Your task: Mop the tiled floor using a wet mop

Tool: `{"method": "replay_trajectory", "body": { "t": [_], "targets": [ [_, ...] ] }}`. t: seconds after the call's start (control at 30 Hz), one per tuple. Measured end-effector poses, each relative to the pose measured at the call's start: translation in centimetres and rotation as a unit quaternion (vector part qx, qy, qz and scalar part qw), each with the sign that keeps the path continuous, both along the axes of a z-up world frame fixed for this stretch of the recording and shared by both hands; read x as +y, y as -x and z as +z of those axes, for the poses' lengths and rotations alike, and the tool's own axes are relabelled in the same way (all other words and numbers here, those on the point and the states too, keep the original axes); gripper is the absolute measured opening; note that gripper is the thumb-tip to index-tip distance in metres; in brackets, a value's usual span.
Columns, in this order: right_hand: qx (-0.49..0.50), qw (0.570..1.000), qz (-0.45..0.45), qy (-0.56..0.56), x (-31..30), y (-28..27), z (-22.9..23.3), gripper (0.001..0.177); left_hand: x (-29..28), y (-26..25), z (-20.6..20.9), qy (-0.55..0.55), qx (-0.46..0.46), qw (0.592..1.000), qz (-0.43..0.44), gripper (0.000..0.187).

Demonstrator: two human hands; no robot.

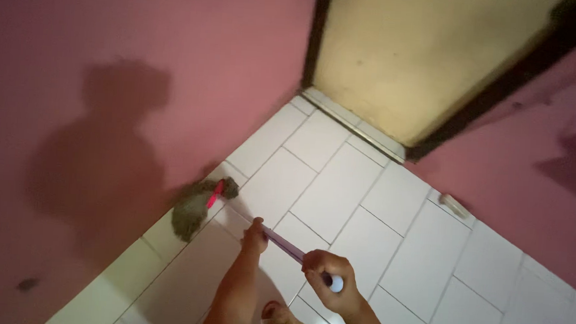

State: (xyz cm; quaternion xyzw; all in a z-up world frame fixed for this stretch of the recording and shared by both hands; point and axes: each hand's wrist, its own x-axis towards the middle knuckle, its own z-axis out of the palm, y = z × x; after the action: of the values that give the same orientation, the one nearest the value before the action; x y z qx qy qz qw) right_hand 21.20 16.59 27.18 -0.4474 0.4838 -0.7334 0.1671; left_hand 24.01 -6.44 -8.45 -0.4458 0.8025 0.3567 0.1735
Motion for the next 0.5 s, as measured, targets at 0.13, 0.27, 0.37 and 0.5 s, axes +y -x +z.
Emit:
{"method": "replay_trajectory", "body": {
  "t": [0.13,0.27,0.37,0.5],
  "targets": [
    [0.020,0.996,-0.080,-0.020,5.1,0.7,-1.0,0.027,5.0,4.5,2.6,-0.032,-0.051,0.995,-0.084,0.047],
    [0.012,0.987,-0.160,-0.021,11.6,1.5,-0.7,0.024,11.9,6.9,2.3,-0.033,-0.038,0.986,-0.159,0.048],
    [0.012,0.972,-0.229,-0.048,16.9,0.3,-0.8,0.027,17.9,7.4,1.5,-0.056,-0.020,0.979,-0.193,0.049],
    [0.010,0.954,-0.299,-0.028,23.8,0.1,0.4,0.030,26.8,9.1,1.9,-0.094,0.055,0.966,-0.236,0.044]
  ]
}}
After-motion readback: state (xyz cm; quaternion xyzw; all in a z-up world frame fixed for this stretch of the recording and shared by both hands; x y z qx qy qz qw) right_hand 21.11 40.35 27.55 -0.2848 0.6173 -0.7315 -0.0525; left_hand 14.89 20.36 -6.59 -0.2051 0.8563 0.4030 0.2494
